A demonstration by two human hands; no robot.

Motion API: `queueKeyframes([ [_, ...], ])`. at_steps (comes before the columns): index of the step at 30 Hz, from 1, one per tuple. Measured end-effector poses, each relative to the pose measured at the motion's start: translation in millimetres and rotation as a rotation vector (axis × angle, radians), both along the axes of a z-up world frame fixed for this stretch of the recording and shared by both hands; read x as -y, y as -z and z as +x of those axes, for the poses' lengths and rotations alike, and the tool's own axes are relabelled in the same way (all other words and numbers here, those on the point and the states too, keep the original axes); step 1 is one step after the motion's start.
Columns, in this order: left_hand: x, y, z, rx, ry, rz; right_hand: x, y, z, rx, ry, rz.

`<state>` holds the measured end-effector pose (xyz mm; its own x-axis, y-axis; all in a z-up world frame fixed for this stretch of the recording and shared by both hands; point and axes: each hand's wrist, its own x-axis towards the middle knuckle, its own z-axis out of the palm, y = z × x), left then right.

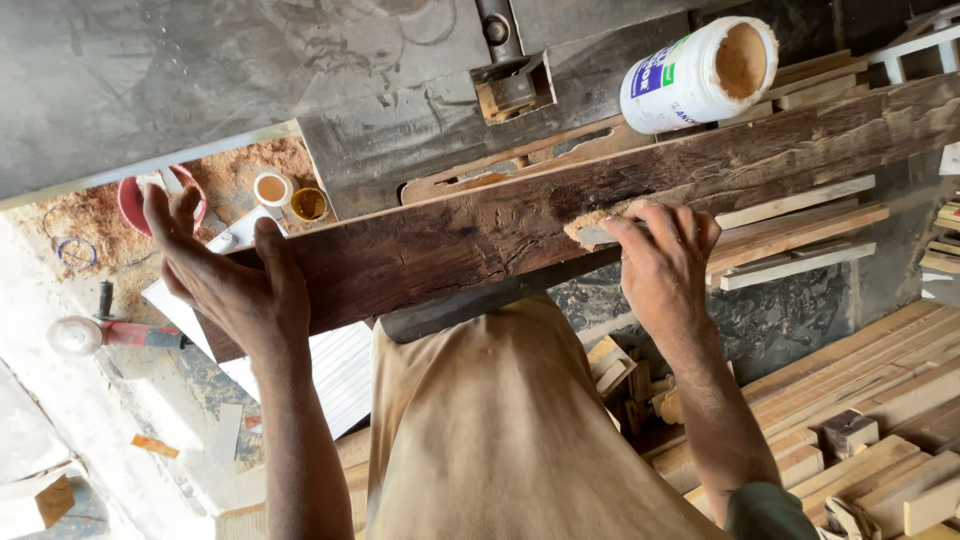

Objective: The person flips through a color sample book, then picks up a small piece of wood and uses it to sand a long, dark wooden plank on a workbench. The person sands the plank repeatedly along its length and edges.

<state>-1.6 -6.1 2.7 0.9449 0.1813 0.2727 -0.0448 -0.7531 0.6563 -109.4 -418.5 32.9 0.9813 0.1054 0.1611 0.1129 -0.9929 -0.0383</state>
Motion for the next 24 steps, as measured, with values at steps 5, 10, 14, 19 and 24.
queueKeyframes([
  [5, -1, -1, -3, -0.008, -0.002, -0.022, -10, 0, -1, 0.022, 0.001, 0.006],
  [10, -1, 1, -1, 0.012, -0.018, -0.005, -13, -6, -1, 0.024, -0.013, 0.025],
  [14, 0, 0, -1, 0.018, -0.017, -0.022, -17, 9, 7, 0.040, -0.031, 0.062],
  [19, -2, 2, -2, 0.027, -0.009, -0.021, 19, -4, 2, 0.069, 0.075, 0.250],
  [24, -2, 2, 1, 0.034, -0.016, 0.004, 47, 11, 1, 0.039, 0.313, 0.171],
])
